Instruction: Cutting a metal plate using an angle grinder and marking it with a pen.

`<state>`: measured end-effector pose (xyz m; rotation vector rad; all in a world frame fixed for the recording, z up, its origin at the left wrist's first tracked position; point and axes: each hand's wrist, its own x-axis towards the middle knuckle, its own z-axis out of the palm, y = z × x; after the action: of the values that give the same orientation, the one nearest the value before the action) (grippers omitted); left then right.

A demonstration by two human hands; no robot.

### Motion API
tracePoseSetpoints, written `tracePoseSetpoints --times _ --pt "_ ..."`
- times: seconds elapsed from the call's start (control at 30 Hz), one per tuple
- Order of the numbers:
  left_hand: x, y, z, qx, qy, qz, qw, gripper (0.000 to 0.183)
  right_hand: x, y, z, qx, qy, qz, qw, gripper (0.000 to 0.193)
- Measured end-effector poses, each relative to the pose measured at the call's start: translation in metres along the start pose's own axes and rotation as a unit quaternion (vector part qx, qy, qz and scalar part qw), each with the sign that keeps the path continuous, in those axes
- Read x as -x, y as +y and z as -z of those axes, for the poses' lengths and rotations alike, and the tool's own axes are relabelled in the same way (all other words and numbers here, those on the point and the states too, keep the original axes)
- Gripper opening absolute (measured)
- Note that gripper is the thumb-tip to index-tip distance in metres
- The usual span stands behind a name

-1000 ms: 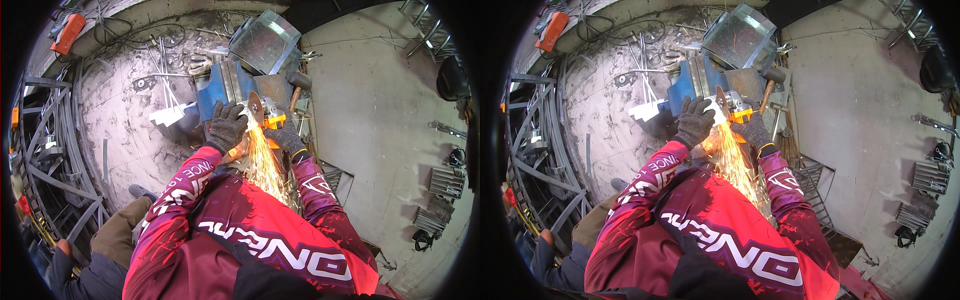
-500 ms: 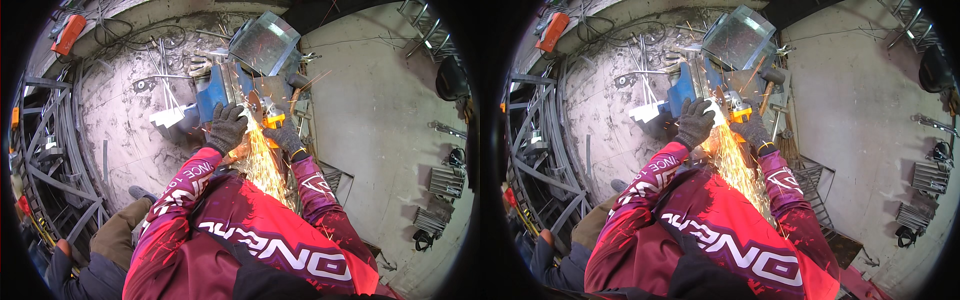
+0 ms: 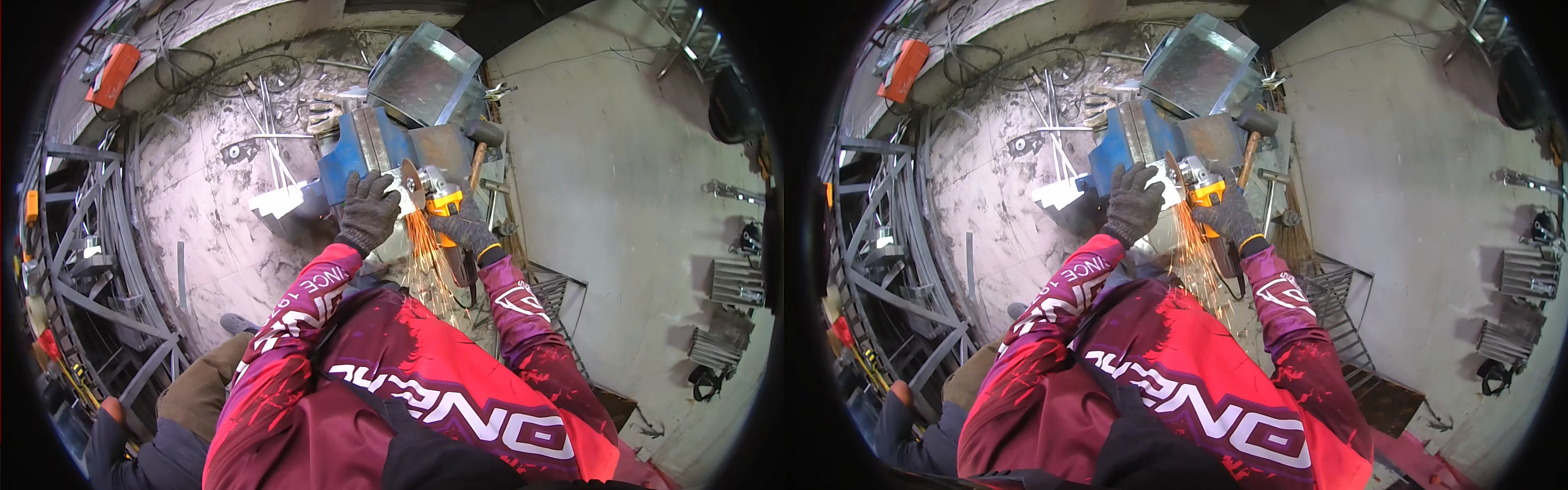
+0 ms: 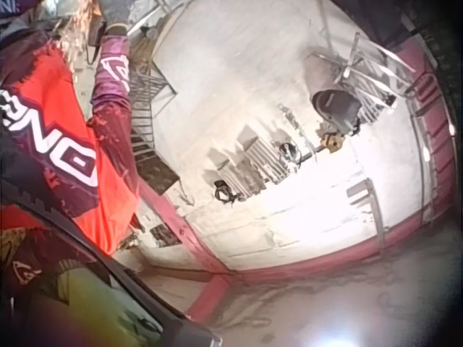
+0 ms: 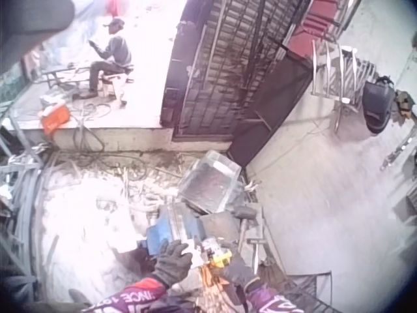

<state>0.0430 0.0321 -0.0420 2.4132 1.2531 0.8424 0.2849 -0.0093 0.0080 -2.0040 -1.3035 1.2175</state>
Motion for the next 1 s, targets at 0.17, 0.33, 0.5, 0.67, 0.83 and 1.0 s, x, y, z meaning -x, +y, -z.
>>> tracePoseSetpoints --times 0.17,0.33,0.5,0.67,0.83,1.0 --pt "0.0 -0.005 0.011 0.025 -0.048 0.004 0.999 0.032 0.057 0.002 0.009 -0.011 -0.045 -0.007 0.999 0.091" --pt "0.003 -0.005 0.03 -0.097 -0.149 0.024 0.984 0.09 0.107 0.035 0.015 -0.218 -0.018 -0.009 0.976 0.088" --pt "-0.002 0.012 0.058 -0.072 -0.212 0.15 0.963 0.087 0.121 0.051 0.022 -0.27 0.052 0.022 0.961 0.09" --pt "0.008 0.003 0.1 0.581 -0.24 0.38 0.679 0.082 0.115 0.043 0.029 -0.126 0.151 0.096 0.976 0.085" --pt "0.032 0.029 0.127 0.78 -0.225 0.388 0.436 0.086 0.101 0.016 0.029 0.069 0.131 0.06 0.987 0.081" --pt "0.056 0.031 0.121 0.745 -0.208 0.464 0.432 0.09 0.097 -0.004 0.015 0.12 0.109 0.163 0.973 0.078"
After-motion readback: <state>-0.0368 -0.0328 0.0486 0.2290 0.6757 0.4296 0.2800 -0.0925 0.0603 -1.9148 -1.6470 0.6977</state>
